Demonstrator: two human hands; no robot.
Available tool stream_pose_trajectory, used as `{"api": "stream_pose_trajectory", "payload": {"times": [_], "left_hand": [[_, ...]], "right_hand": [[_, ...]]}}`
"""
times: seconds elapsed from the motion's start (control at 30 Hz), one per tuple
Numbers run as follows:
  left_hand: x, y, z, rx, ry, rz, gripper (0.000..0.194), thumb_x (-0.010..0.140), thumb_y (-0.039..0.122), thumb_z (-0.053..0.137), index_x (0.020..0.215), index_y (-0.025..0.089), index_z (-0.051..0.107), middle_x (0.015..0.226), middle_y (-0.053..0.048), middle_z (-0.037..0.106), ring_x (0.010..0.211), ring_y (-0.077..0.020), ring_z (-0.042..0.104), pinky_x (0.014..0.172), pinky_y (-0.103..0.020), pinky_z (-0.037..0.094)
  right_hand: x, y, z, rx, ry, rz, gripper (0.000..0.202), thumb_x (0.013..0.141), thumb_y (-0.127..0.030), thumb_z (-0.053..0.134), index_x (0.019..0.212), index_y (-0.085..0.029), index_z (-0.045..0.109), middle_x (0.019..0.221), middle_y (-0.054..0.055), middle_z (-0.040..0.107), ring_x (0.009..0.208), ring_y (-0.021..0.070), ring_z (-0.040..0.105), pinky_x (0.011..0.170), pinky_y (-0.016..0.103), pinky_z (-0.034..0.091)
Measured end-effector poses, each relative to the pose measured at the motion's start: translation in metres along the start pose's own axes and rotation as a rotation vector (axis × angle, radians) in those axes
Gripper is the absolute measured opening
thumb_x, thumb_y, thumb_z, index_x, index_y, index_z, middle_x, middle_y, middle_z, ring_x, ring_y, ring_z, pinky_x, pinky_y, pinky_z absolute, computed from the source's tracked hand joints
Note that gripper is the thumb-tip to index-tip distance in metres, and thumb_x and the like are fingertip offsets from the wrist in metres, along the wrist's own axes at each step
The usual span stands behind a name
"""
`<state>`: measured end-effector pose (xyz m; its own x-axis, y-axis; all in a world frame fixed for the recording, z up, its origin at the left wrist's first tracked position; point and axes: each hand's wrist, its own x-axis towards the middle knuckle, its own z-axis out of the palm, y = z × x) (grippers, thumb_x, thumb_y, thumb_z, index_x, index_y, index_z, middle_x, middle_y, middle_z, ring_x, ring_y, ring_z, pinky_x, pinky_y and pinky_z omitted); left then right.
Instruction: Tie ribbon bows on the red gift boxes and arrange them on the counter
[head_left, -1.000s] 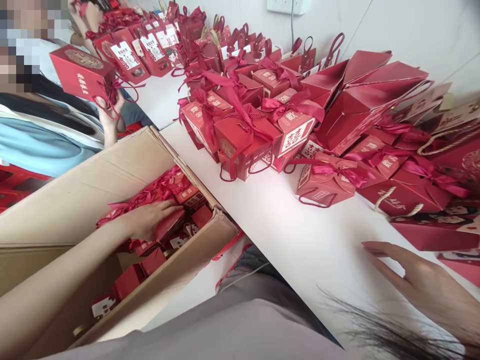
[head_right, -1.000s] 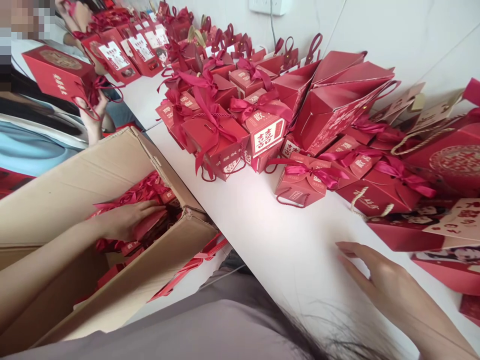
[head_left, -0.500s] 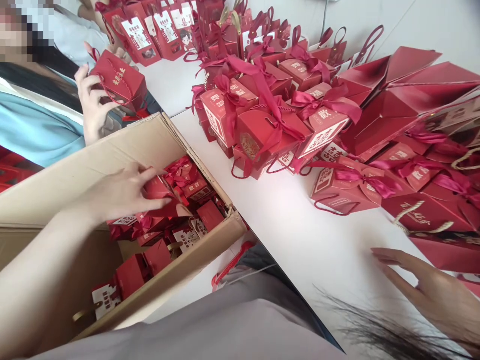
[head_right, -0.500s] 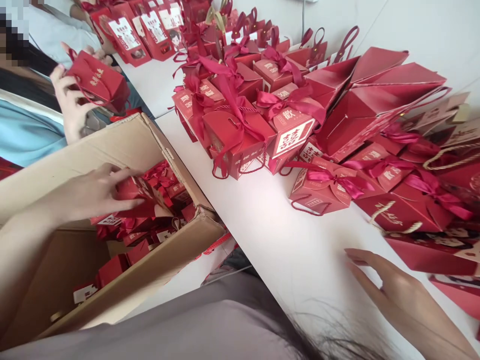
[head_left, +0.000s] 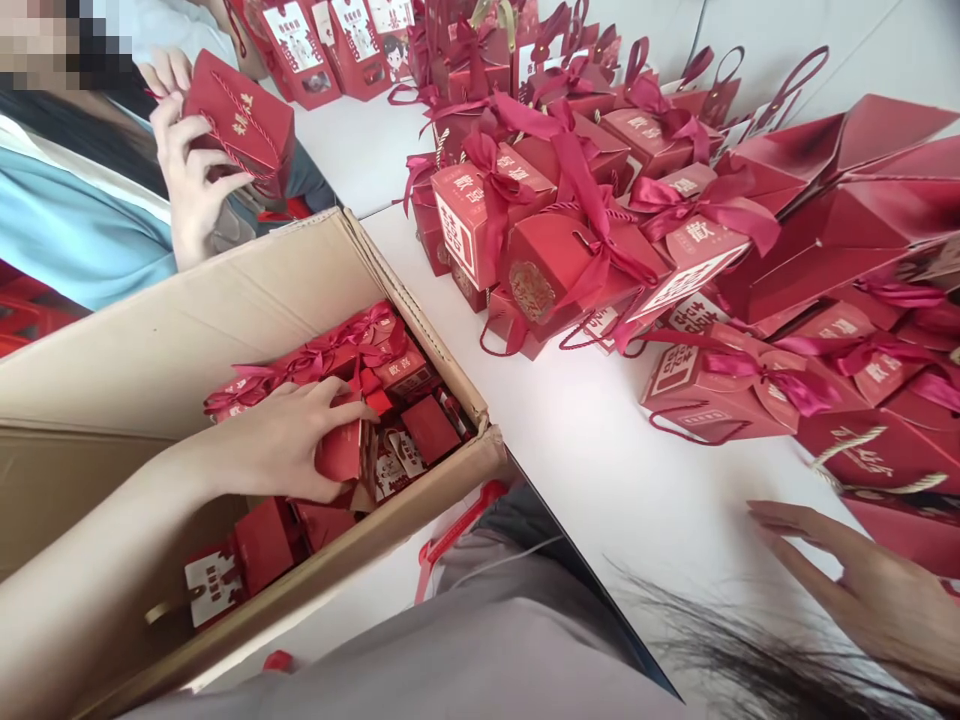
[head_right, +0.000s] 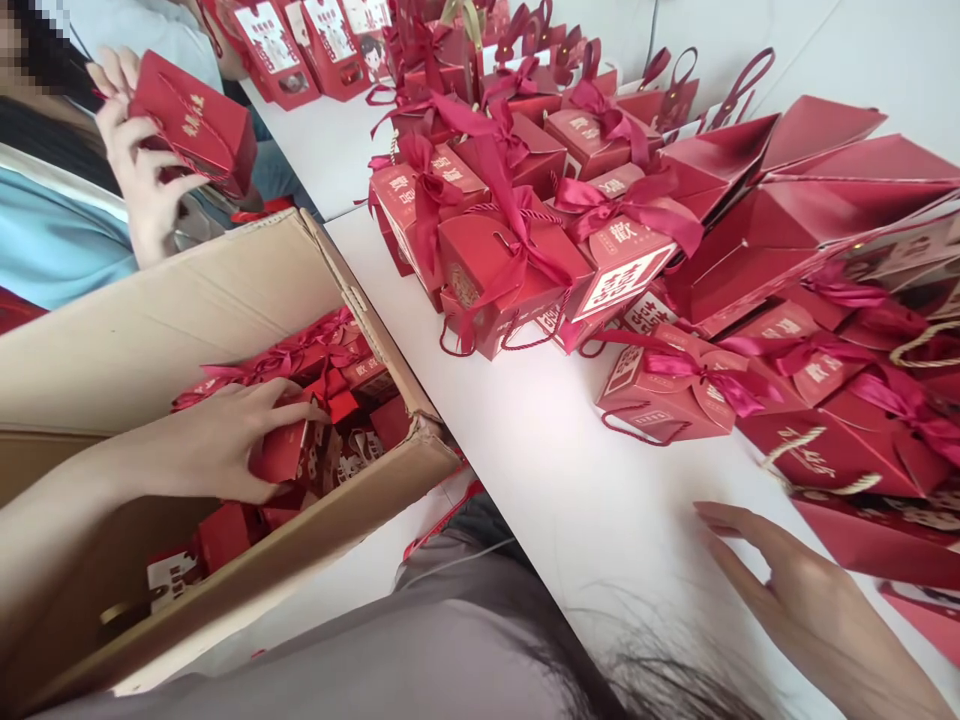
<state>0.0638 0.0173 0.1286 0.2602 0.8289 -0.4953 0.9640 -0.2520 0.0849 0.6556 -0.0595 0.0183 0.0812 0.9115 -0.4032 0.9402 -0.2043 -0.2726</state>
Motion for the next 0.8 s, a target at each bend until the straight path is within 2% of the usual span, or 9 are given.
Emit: {"api": "stream_pose_trajectory", "payload": {"times": [0.07, 0.13, 0.23, 0.3, 0.37, 0.47, 0.57, 0.7, 0.8], "left_hand": [[0.007, -0.012, 0.001, -0.032, -0.108, 0.017, 0.072, 0.067, 0.055, 0.067, 0.135, 0.032, 0.057, 0.112, -0.01, 0.057, 0.093, -0.0294, 0.062, 0.085, -0.039, 0.048], [0.015, -0.029, 0.005, -0.119, -0.151, -0.007, 0.072, 0.073, 0.055, 0.062, 0.14, 0.032, 0.051, 0.122, -0.009, 0.056, 0.099, -0.0286, 0.062, 0.089, -0.037, 0.048], [0.025, -0.053, 0.017, -0.25, -0.164, 0.004, 0.069, 0.079, 0.051, 0.058, 0.144, 0.032, 0.047, 0.136, -0.006, 0.053, 0.118, -0.029, 0.057, 0.103, -0.035, 0.043], [0.03, -0.062, 0.029, -0.299, -0.14, 0.027, 0.068, 0.078, 0.05, 0.058, 0.142, 0.029, 0.049, 0.139, -0.005, 0.053, 0.127, -0.0292, 0.052, 0.109, -0.035, 0.039], [0.033, -0.06, 0.044, -0.31, -0.107, 0.008, 0.07, 0.077, 0.052, 0.06, 0.141, 0.026, 0.05, 0.137, -0.007, 0.053, 0.123, -0.0288, 0.055, 0.107, -0.036, 0.041], [0.034, -0.044, 0.073, -0.244, -0.03, -0.081, 0.08, 0.072, 0.064, 0.064, 0.14, 0.024, 0.049, 0.13, -0.012, 0.054, 0.109, -0.0308, 0.063, 0.097, -0.041, 0.049], [0.032, -0.026, 0.109, -0.256, -0.006, -0.07, 0.089, 0.072, 0.067, 0.065, 0.143, 0.018, 0.044, 0.134, -0.017, 0.053, 0.117, -0.0355, 0.061, 0.1, -0.044, 0.048], [0.032, -0.019, 0.15, -0.398, -0.012, -0.017, 0.108, 0.076, 0.057, 0.066, 0.156, 0.009, 0.012, 0.156, -0.026, 0.031, 0.142, -0.0376, 0.04, 0.116, -0.047, 0.035], [0.035, -0.022, 0.166, -0.397, 0.016, 0.03, 0.111, 0.081, 0.054, 0.064, 0.157, 0.005, 0.0, 0.158, -0.029, 0.024, 0.145, -0.0377, 0.033, 0.119, -0.048, 0.03]], "right_hand": [[0.0, -0.003, -0.001, 0.01, 0.005, 0.002, 0.043, 0.084, -0.071, 0.043, 0.117, -0.047, 0.057, 0.12, -0.006, 0.071, 0.066, 0.0335, 0.071, 0.084, 0.059, 0.056], [0.0, -0.006, -0.002, 0.031, 0.004, -0.003, 0.042, 0.084, -0.07, 0.045, 0.116, -0.047, 0.058, 0.121, -0.006, 0.071, 0.074, 0.0347, 0.073, 0.088, 0.058, 0.055], [0.0, -0.006, -0.003, 0.065, 0.009, -0.002, 0.039, 0.084, -0.069, 0.047, 0.115, -0.049, 0.058, 0.121, -0.008, 0.071, 0.087, 0.0356, 0.073, 0.094, 0.056, 0.054], [-0.001, -0.004, -0.002, 0.075, 0.016, -0.004, 0.037, 0.084, -0.068, 0.047, 0.115, -0.049, 0.058, 0.121, -0.008, 0.071, 0.094, 0.0354, 0.073, 0.097, 0.054, 0.053], [-0.002, -0.001, 0.0, 0.079, 0.018, -0.01, 0.037, 0.085, -0.067, 0.046, 0.115, -0.049, 0.057, 0.122, -0.009, 0.07, 0.099, 0.035, 0.072, 0.099, 0.053, 0.053], [-0.003, 0.004, 0.002, 0.072, 0.016, -0.017, 0.037, 0.086, -0.066, 0.046, 0.117, -0.049, 0.056, 0.124, -0.008, 0.069, 0.105, 0.0351, 0.07, 0.098, 0.052, 0.053], [-0.003, 0.004, 0.003, 0.064, 0.029, -0.038, 0.037, 0.087, -0.065, 0.045, 0.116, -0.047, 0.058, 0.124, -0.006, 0.07, 0.109, 0.0349, 0.068, 0.098, 0.052, 0.053], [-0.002, -0.001, 0.002, 0.083, 0.051, -0.068, 0.042, 0.085, -0.067, 0.044, 0.112, -0.041, 0.062, 0.121, -0.002, 0.072, 0.113, 0.0344, 0.067, 0.096, 0.054, 0.053], [-0.002, -0.006, 0.001, 0.094, 0.07, -0.088, 0.046, 0.083, -0.066, 0.043, 0.111, -0.036, 0.064, 0.119, 0.0, 0.073, 0.111, 0.0341, 0.068, 0.095, 0.055, 0.054]]}}
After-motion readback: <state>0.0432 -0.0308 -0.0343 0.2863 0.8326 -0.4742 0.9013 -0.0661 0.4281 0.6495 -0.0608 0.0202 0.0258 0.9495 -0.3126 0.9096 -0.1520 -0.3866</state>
